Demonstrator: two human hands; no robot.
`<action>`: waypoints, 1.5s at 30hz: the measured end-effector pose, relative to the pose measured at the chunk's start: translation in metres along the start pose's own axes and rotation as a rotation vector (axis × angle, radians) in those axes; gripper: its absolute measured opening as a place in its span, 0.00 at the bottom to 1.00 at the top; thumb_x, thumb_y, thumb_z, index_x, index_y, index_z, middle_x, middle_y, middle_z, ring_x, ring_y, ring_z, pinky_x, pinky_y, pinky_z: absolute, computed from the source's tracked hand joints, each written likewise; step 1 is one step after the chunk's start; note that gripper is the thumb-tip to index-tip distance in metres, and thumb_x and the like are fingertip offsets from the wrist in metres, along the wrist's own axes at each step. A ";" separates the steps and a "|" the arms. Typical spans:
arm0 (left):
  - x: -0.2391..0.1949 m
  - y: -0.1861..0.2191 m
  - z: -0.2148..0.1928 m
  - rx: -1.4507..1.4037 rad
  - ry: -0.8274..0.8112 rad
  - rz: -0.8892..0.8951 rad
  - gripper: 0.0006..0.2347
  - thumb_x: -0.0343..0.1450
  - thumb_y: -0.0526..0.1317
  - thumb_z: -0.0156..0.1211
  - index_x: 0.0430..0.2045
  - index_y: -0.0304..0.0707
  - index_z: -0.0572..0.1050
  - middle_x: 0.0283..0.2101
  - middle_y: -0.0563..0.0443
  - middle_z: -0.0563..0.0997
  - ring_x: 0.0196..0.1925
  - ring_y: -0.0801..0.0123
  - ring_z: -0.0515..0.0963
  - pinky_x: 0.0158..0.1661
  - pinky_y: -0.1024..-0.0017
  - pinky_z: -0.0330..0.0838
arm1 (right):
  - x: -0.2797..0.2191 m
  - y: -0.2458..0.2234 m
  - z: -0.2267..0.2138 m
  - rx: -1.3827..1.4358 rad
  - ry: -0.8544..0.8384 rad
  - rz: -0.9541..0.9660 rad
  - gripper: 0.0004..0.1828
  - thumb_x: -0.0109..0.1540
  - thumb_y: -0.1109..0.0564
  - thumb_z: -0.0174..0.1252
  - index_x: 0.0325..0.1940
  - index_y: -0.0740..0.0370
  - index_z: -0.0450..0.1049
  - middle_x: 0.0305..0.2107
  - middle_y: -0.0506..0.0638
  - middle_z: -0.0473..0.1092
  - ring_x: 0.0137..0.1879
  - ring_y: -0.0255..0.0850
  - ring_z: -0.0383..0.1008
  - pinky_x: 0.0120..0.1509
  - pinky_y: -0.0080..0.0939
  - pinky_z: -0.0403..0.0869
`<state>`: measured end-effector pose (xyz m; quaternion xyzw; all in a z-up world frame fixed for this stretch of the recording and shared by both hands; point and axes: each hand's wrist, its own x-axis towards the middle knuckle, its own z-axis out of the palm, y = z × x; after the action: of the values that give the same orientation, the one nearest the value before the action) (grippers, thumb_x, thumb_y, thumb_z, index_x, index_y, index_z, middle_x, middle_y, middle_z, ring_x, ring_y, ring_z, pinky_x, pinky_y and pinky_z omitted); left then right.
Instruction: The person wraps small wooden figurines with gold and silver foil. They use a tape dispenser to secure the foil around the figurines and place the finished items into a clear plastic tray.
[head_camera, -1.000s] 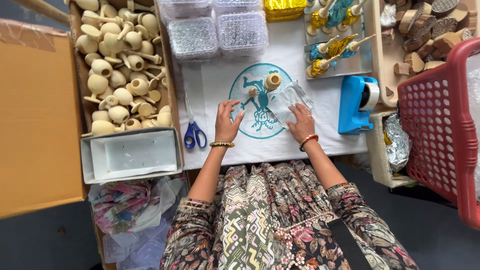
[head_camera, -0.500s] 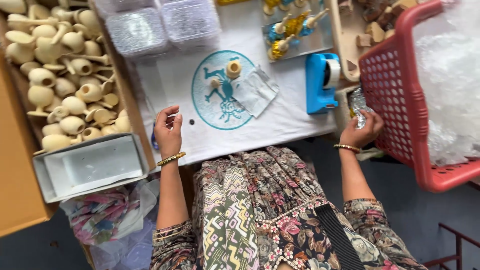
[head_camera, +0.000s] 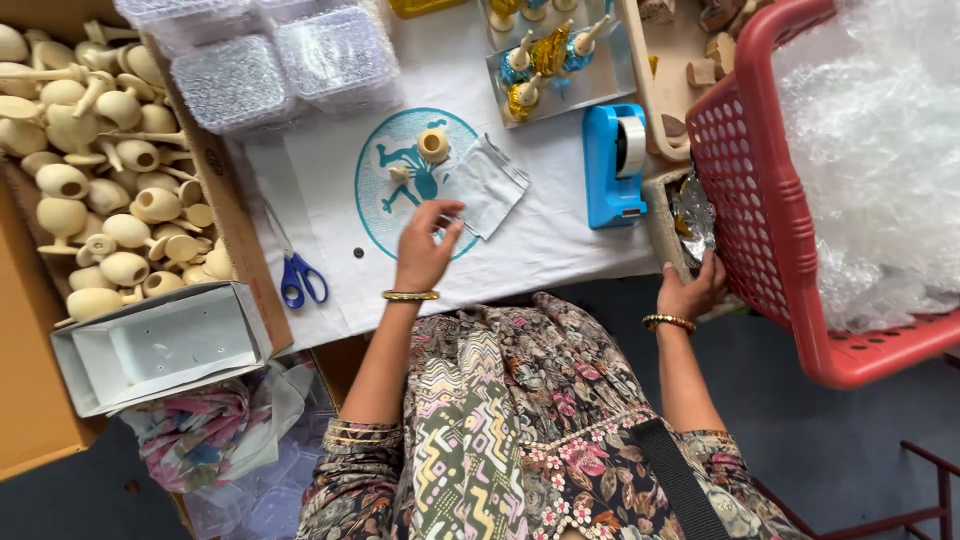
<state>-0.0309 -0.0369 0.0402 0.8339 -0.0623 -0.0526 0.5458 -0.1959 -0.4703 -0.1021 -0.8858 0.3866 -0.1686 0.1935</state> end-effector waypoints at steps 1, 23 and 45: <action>-0.001 0.002 0.006 0.006 0.007 0.001 0.09 0.71 0.35 0.63 0.44 0.39 0.79 0.42 0.50 0.81 0.40 0.68 0.82 0.42 0.71 0.76 | 0.002 0.002 0.001 0.007 -0.003 -0.003 0.42 0.51 0.56 0.77 0.68 0.62 0.70 0.64 0.59 0.64 0.69 0.60 0.58 0.72 0.62 0.56; -0.008 0.011 0.051 0.109 -0.218 0.012 0.09 0.70 0.38 0.63 0.42 0.40 0.78 0.39 0.49 0.81 0.40 0.64 0.82 0.42 0.66 0.76 | 0.032 -0.004 0.012 0.468 -0.180 0.350 0.40 0.49 0.67 0.72 0.66 0.63 0.69 0.61 0.54 0.56 0.62 0.45 0.69 0.64 0.45 0.73; -0.008 -0.081 0.055 -1.173 -0.490 -0.284 0.45 0.66 0.59 0.71 0.76 0.43 0.52 0.71 0.37 0.64 0.75 0.55 0.62 0.65 0.65 0.69 | -0.048 -0.291 -0.051 0.721 -0.471 -0.489 0.09 0.60 0.68 0.67 0.43 0.69 0.76 0.36 0.51 0.74 0.40 0.39 0.75 0.45 0.35 0.73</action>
<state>-0.0437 -0.0530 -0.0557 0.3616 -0.0352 -0.3381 0.8681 -0.0687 -0.2630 0.0726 -0.8413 0.0305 -0.1274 0.5245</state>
